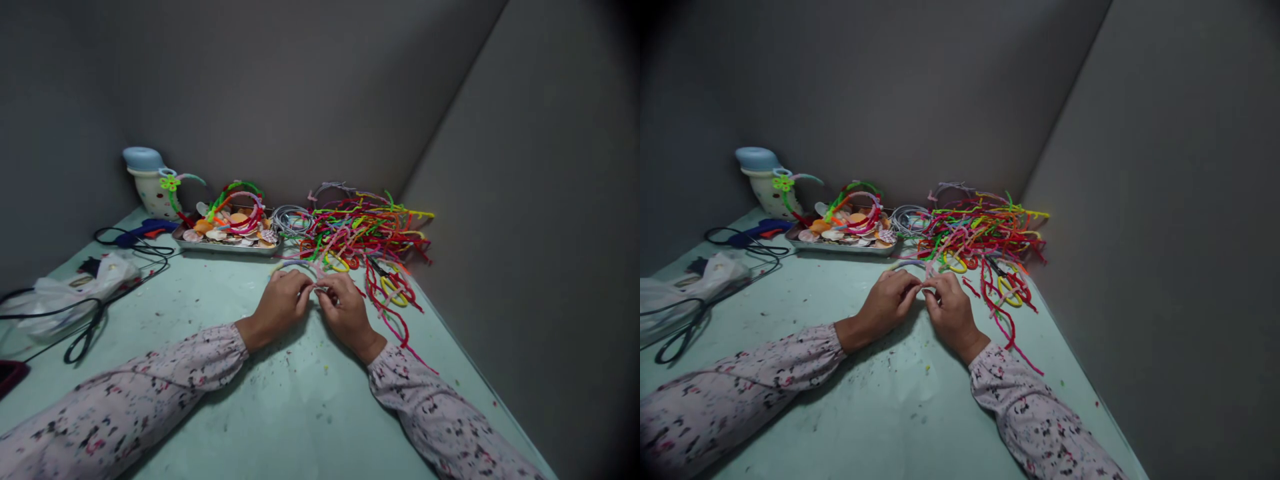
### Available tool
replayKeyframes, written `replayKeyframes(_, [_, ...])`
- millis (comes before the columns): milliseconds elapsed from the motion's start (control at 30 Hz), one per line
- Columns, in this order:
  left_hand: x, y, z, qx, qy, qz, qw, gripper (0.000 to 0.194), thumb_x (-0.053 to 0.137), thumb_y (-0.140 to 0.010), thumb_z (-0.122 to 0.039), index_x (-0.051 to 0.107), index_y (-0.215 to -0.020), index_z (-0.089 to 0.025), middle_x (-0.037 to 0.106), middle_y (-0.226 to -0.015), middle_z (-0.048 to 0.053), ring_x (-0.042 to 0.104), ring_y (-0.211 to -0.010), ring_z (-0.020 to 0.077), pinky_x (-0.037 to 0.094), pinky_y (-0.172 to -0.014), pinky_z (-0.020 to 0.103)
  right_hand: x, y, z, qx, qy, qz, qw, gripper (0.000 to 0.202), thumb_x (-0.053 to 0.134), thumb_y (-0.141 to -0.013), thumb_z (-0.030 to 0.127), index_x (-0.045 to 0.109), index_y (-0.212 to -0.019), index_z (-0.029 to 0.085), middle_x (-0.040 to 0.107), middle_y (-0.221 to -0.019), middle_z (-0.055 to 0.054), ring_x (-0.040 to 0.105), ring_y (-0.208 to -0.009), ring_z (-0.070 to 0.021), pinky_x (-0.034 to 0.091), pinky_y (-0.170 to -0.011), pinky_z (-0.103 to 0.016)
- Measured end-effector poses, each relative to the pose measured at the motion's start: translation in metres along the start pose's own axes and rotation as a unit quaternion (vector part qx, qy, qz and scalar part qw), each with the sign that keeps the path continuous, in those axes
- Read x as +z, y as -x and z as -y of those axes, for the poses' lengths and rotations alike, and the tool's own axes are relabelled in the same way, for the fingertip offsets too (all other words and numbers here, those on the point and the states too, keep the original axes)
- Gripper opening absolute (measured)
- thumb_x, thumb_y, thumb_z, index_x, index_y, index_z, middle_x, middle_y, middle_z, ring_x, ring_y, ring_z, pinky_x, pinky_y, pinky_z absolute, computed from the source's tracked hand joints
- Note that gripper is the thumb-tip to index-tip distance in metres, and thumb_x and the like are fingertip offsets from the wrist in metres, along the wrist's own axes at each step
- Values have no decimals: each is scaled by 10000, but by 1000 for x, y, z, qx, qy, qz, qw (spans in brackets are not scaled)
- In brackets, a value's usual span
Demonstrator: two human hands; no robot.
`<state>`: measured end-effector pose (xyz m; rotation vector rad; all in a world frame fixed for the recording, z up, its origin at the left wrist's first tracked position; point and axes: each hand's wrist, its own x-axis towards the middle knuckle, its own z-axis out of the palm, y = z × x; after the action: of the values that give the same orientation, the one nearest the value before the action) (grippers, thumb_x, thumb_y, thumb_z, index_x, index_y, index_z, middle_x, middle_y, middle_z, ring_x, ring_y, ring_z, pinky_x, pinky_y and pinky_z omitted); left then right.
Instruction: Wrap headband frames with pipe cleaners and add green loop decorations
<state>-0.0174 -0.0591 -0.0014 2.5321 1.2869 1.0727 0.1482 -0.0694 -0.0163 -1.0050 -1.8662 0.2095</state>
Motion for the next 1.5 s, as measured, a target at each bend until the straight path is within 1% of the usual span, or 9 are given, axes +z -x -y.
replayKeyframes(233, [0,0,-1,11,2,0,1000,102,492,-894,-175,586,-855,-179,628,-790,26,555,-758,179,398,-770,349,0,0,-1,22,22,13,999,134,523,-886,191,621,-970,228,573,-968,-71,579,-911,-194,516,-740,-316])
replayKeyframes(467, [0,0,0,14,-5,-6,1000,112,476,-904,-178,584,-875,-175,630,-804,29,554,-761,179,389,-766,346,-1,-2,1,12,20,0,1000,137,546,-874,167,618,-977,221,592,-955,-61,580,-881,-182,506,-747,-310])
replayKeyframes(700, [1,1,0,21,-2,-15,1000,115,468,-912,-187,573,-867,-175,627,-802,26,554,-762,178,385,-766,346,-1,-2,1,7,20,-7,1000,111,555,-879,187,627,-960,208,618,-939,-65,589,-891,-184,502,-762,-313])
replayKeyframes(833, [1,1,0,22,-8,-15,1000,117,468,-912,-186,577,-871,-176,630,-807,32,554,-761,180,385,-762,347,-2,-3,2,17,19,-6,1000,116,552,-877,196,636,-954,218,626,-930,-65,594,-883,-191,504,-758,-330])
replayKeyframes(967, [1,1,0,21,-9,-19,1000,117,470,-910,-189,578,-865,-180,632,-797,34,554,-765,186,388,-758,346,-2,-3,3,12,24,-7,1000,105,552,-876,195,634,-938,211,627,-902,-63,594,-869,-192,499,-761,-333])
replayKeyframes(1167, [1,2,0,32,-10,-17,999,122,456,-913,-183,566,-859,-185,632,-802,31,556,-759,182,384,-759,353,-2,-3,3,15,31,5,999,99,537,-882,191,626,-920,214,622,-891,-56,593,-874,-194,490,-777,-333])
replayKeyframes(1367, [-3,0,0,11,7,-28,1000,124,456,-924,-192,570,-875,-184,629,-814,30,557,-780,183,386,-773,358,-2,-10,0,8,34,10,999,90,553,-884,217,610,-953,212,616,-920,-59,584,-842,-188,490,-731,-318])
replayKeyframes(1500, [-3,-4,5,-4,13,-42,999,126,460,-921,-183,580,-882,-186,629,-820,29,557,-787,185,385,-770,363,1,-20,-4,-6,30,18,999,94,550,-892,243,613,-954,212,609,-918,-61,582,-847,-191,486,-730,-325])
